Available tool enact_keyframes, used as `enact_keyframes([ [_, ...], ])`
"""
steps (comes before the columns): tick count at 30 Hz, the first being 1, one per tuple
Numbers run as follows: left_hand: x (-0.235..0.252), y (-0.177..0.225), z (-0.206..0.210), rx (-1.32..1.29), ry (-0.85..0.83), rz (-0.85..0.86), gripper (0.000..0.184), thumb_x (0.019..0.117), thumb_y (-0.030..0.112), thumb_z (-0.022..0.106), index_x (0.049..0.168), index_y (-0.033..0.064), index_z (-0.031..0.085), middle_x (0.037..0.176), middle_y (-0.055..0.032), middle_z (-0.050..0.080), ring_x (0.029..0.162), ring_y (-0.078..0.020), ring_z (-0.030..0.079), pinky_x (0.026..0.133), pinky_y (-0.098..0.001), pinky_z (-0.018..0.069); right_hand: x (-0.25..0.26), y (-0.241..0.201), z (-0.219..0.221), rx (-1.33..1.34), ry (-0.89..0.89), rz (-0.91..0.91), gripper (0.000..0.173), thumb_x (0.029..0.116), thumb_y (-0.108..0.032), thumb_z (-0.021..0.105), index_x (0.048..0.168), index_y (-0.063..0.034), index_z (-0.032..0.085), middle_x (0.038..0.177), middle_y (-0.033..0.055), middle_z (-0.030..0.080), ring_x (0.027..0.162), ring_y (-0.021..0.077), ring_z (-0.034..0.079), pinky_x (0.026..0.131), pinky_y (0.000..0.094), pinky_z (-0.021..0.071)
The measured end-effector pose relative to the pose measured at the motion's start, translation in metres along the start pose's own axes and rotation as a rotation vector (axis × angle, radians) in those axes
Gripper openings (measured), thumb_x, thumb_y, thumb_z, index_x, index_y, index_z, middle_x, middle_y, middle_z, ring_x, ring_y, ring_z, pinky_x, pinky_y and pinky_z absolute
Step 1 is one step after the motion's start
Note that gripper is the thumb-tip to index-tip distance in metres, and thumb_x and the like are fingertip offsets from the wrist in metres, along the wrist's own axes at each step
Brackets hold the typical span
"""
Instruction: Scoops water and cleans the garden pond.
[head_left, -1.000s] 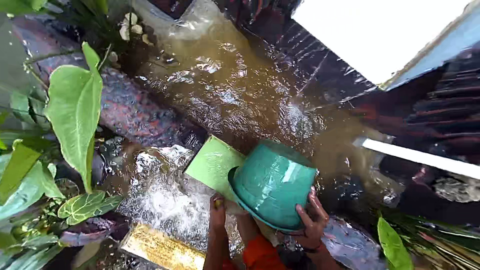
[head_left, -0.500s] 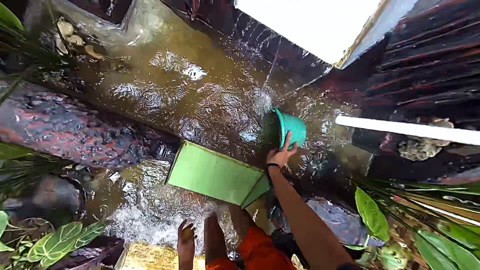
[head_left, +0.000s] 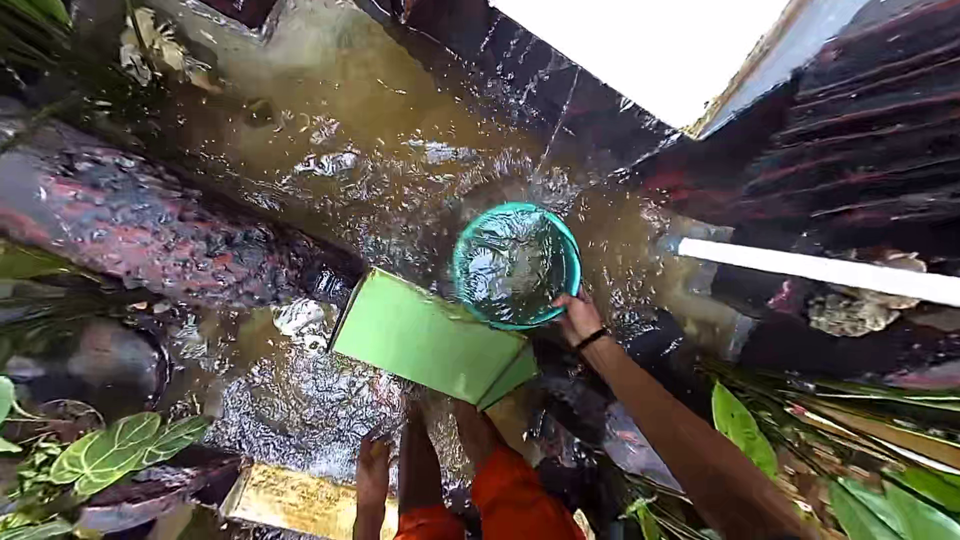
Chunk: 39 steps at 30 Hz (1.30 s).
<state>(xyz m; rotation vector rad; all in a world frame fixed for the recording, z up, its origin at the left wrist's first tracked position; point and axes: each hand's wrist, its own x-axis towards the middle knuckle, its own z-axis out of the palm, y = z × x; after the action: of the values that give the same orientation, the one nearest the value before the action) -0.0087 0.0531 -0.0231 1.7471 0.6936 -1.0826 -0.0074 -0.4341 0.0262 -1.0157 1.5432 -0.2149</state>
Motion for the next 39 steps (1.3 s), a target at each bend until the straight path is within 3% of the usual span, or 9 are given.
enact_keyframes([
  [4,-0.005,0.052,0.046,-0.1,-0.224,0.028,0.045,0.1031,0.006,0.046,0.148,0.0021,0.043,0.128,-0.0195,0.065,0.106,-0.03,0.069,0.083,-0.0477,0.0608,-0.036,-0.008,-0.026,-0.11,-0.143,-0.328,0.066,0.0761,0.008,0.059,0.141,0.0057,0.047,0.122,0.0125,0.067,0.101,0.0132,0.069,0.083,0.0336,0.0614],
  [7,-0.005,0.075,0.08,-0.25,-0.295,-0.025,0.052,0.1037,0.004,0.042,0.155,0.0074,0.035,0.133,-0.0193,0.063,0.109,-0.0317,0.068,0.084,-0.0492,0.0604,-0.064,-0.013,-0.027,-0.286,-0.235,-0.549,0.066,0.0779,0.007,0.059,0.143,0.0067,0.052,0.147,0.0178,0.054,0.127,0.0177,0.06,0.102,0.0354,0.0555],
  [13,0.001,0.091,0.12,-0.448,-0.184,-0.098,0.063,0.1043,0.003,0.042,0.161,0.0136,0.017,0.136,-0.0227,0.056,0.111,-0.0353,0.065,0.082,-0.0532,0.0592,-0.096,0.007,-0.006,-0.512,-0.273,-0.926,0.057,0.0838,-0.003,0.053,0.14,0.0031,0.06,0.155,0.025,0.045,0.147,0.0321,0.042,0.12,0.0432,0.0397],
  [19,0.012,0.068,0.113,-0.519,-0.05,-0.139,0.063,0.103,0.0,0.043,0.159,0.0124,0.018,0.129,-0.0234,0.057,0.103,-0.0327,0.066,0.079,-0.0513,0.0585,-0.125,0.026,-0.005,-0.639,-0.229,-1.122,0.052,0.0944,-0.013,0.051,0.145,-0.0115,0.06,0.159,0.0297,0.037,0.15,0.0364,0.038,0.123,0.0457,0.0368],
  [23,0.014,0.067,0.112,-0.505,-0.028,-0.149,0.061,0.1045,0.004,0.044,0.16,0.0125,0.02,0.134,-0.0241,0.056,0.107,-0.0332,0.065,0.082,-0.0508,0.0584,-0.135,0.045,-0.01,-0.66,-0.204,-1.248,0.051,0.1006,-0.02,0.051,0.15,-0.0349,0.053,0.162,0.018,0.037,0.151,0.0313,0.036,0.124,0.0483,0.0356],
  [28,0.021,0.06,0.114,-0.486,-0.01,-0.137,0.061,0.1044,0.008,0.05,0.16,0.0117,0.024,0.133,-0.0252,0.057,0.109,-0.0345,0.066,0.084,-0.0518,0.0589,-0.138,0.046,-0.026,-0.653,-0.182,-1.438,0.051,0.0993,-0.021,0.059,0.148,-0.0339,0.053,0.163,0.0103,0.039,0.153,0.0321,0.034,0.124,0.0534,0.0344],
  [31,0.021,0.057,0.116,-0.461,0.007,-0.142,0.062,0.1041,0.01,0.053,0.16,0.0109,0.025,0.137,-0.0259,0.056,0.114,-0.0369,0.064,0.087,-0.0541,0.0579,-0.125,0.025,-0.04,-0.735,0.034,-1.527,0.055,0.0962,-0.03,0.064,0.15,-0.0293,0.049,0.163,0.0128,0.037,0.152,0.0309,0.033,0.125,0.051,0.0325],
  [35,0.018,0.05,0.116,-0.417,-0.013,-0.114,0.066,0.1039,0.01,0.053,0.162,0.0109,0.021,0.141,-0.0258,0.055,0.119,-0.0366,0.063,0.09,-0.0546,0.0574,-0.069,0.012,-0.041,-0.908,0.506,-1.345,0.062,0.0886,-0.01,0.059,0.148,0.002,0.05,0.156,0.0426,0.029,0.146,0.0585,0.029,0.12,0.0598,0.0311],
  [39,0.018,0.038,0.116,-0.393,-0.007,-0.072,0.071,0.1016,0.007,0.057,0.162,0.0106,0.02,0.139,-0.0244,0.057,0.115,-0.0356,0.065,0.087,-0.0544,0.0589,-0.005,0.024,-0.007,-1.0,0.74,-0.786,0.079,0.0841,-0.007,0.064,0.159,-0.0125,0.04,0.166,0.0343,0.013,0.147,0.0541,0.031,0.107,0.0464,0.05],
])
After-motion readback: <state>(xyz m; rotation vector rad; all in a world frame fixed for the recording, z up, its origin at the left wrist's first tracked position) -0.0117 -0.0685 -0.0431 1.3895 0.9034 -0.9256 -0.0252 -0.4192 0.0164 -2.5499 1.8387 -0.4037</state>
